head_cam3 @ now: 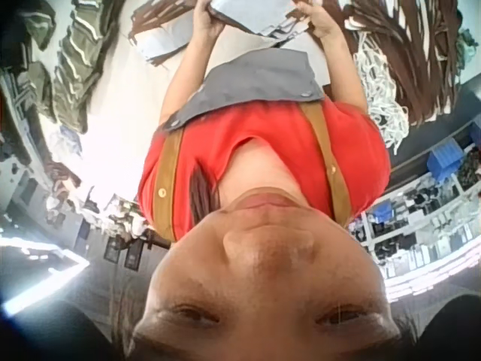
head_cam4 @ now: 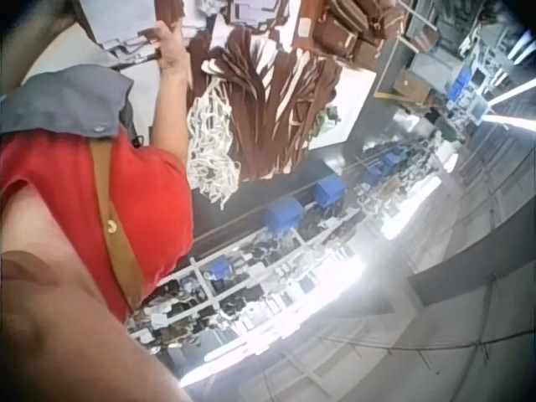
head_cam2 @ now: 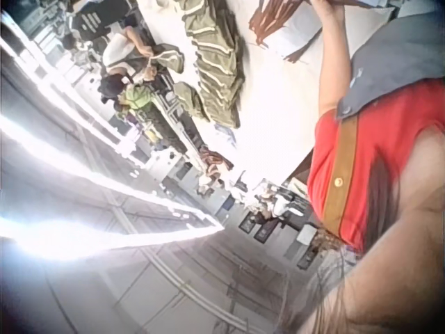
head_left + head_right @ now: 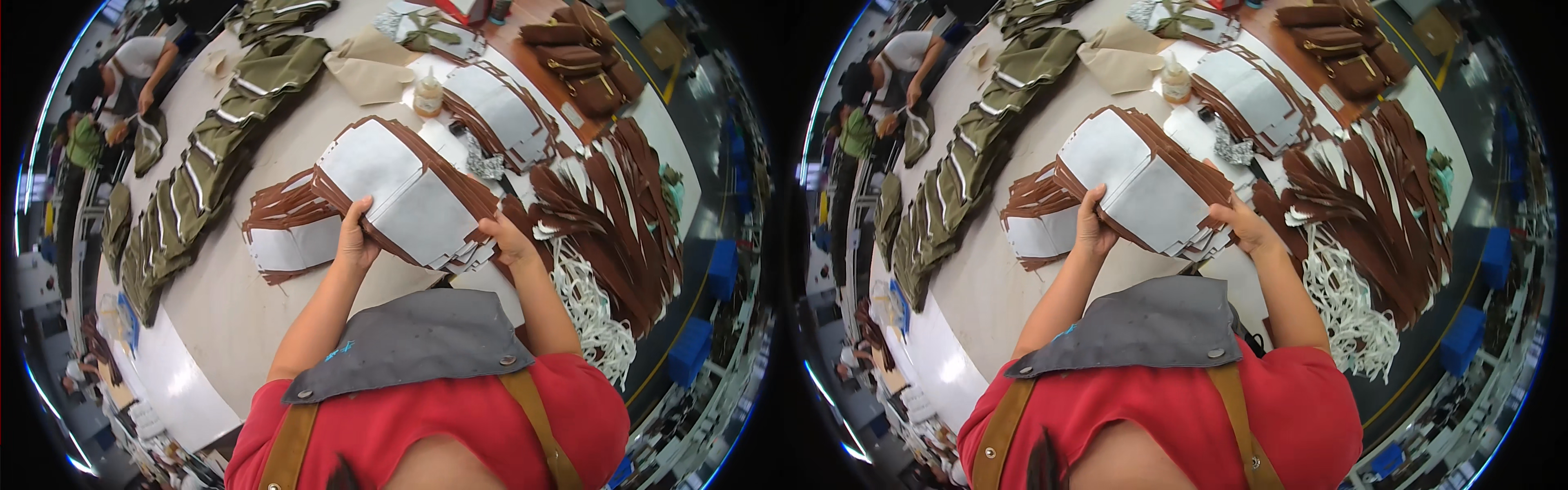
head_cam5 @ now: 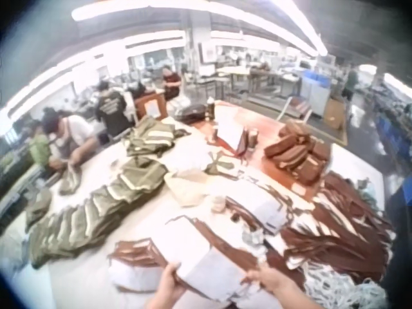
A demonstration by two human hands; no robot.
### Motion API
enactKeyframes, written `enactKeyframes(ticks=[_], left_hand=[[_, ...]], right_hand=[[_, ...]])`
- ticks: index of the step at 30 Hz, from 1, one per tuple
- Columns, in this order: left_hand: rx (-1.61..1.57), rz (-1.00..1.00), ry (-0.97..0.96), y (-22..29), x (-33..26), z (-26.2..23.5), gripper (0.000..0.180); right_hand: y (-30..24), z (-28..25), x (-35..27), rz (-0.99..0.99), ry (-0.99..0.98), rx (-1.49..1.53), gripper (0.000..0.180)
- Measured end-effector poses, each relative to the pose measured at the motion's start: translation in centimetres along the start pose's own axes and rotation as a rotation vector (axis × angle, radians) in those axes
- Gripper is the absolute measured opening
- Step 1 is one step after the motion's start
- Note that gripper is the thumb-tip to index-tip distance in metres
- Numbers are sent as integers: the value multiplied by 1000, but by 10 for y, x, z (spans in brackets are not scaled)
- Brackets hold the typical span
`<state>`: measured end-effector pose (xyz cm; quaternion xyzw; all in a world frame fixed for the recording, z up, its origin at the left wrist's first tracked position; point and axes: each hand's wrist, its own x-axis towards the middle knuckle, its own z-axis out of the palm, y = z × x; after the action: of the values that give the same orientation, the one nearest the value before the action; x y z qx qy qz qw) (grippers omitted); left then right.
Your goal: The person applies adhesive from a squeeze bottle onto white fabric strips and presses them onto brown fabric frames. The person handles the materials one at a time, aligning the strips and smoothing them down on a workbench in a factory setting.
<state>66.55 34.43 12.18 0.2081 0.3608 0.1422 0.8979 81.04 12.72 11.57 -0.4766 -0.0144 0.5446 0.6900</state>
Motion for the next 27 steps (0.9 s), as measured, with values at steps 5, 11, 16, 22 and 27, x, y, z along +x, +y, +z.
enactKeyframes(ticks=[5,11,16,22,27], left_hand=[[-108,137,96,12,-4,-1,56],[-33,200,122,42,20,16,41],[280,576,-217,122,67,101,40],[742,621,-418,119,60,123,54],[917,-28,-278,27,13,-16,37]], right_hand=[[36,3,32,19,-269,419,72],[-7,47,87,-244,-12,-31,54],[-121,68,146,-237,44,167,49],[-247,13,265,-602,126,188,29],[-218,-96,360,-268,345,108,26]])
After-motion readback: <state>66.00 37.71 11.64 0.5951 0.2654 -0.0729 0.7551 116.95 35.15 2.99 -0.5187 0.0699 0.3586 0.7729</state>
